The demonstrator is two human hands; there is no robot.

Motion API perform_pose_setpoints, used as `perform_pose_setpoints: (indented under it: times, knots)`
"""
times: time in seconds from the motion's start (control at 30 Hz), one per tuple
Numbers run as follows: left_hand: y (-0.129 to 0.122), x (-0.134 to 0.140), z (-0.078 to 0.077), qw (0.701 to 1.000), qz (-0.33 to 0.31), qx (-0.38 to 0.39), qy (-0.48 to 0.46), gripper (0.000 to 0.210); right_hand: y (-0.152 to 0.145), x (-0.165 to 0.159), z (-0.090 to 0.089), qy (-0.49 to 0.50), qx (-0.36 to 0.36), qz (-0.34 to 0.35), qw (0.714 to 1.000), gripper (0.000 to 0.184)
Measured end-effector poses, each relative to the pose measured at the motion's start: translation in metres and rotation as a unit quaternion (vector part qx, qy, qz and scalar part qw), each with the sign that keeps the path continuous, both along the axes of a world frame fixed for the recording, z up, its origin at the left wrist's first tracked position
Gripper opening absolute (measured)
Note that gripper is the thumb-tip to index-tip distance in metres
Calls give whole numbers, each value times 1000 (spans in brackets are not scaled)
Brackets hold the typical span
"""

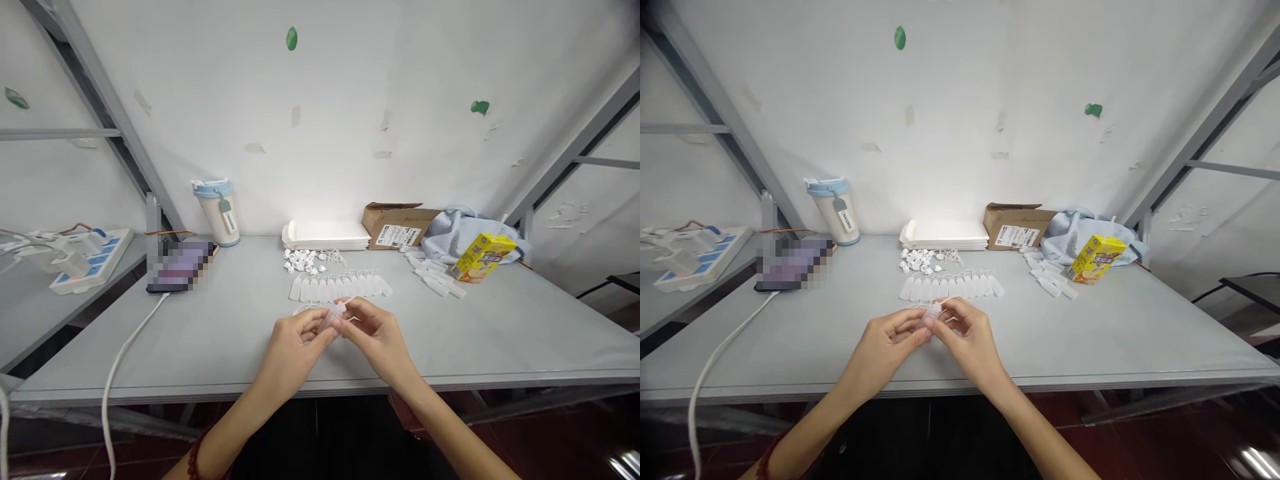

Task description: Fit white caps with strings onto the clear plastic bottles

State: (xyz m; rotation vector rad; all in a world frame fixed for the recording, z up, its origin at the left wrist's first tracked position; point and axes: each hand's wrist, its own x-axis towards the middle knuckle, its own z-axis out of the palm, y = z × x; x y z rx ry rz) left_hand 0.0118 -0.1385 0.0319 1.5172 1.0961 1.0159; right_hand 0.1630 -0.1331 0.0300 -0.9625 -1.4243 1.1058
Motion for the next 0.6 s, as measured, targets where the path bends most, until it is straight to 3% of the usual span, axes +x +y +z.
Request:
perform_pose_setpoints:
  times: [0.1, 0.33, 0.6]
  knots:
    - [-1, 0, 3, 996, -15, -61, -67, 28, -4, -1, 6, -3, 10, 20, 1000, 21]
    - [2, 6, 0, 992, -27, -72, -98, 29, -6, 1, 4, -139, 108, -42, 983, 17]
    - [-5, 7, 1, 999, -10, -42, 12, 30, -5, 4, 1, -241, 182, -38, 953, 24]
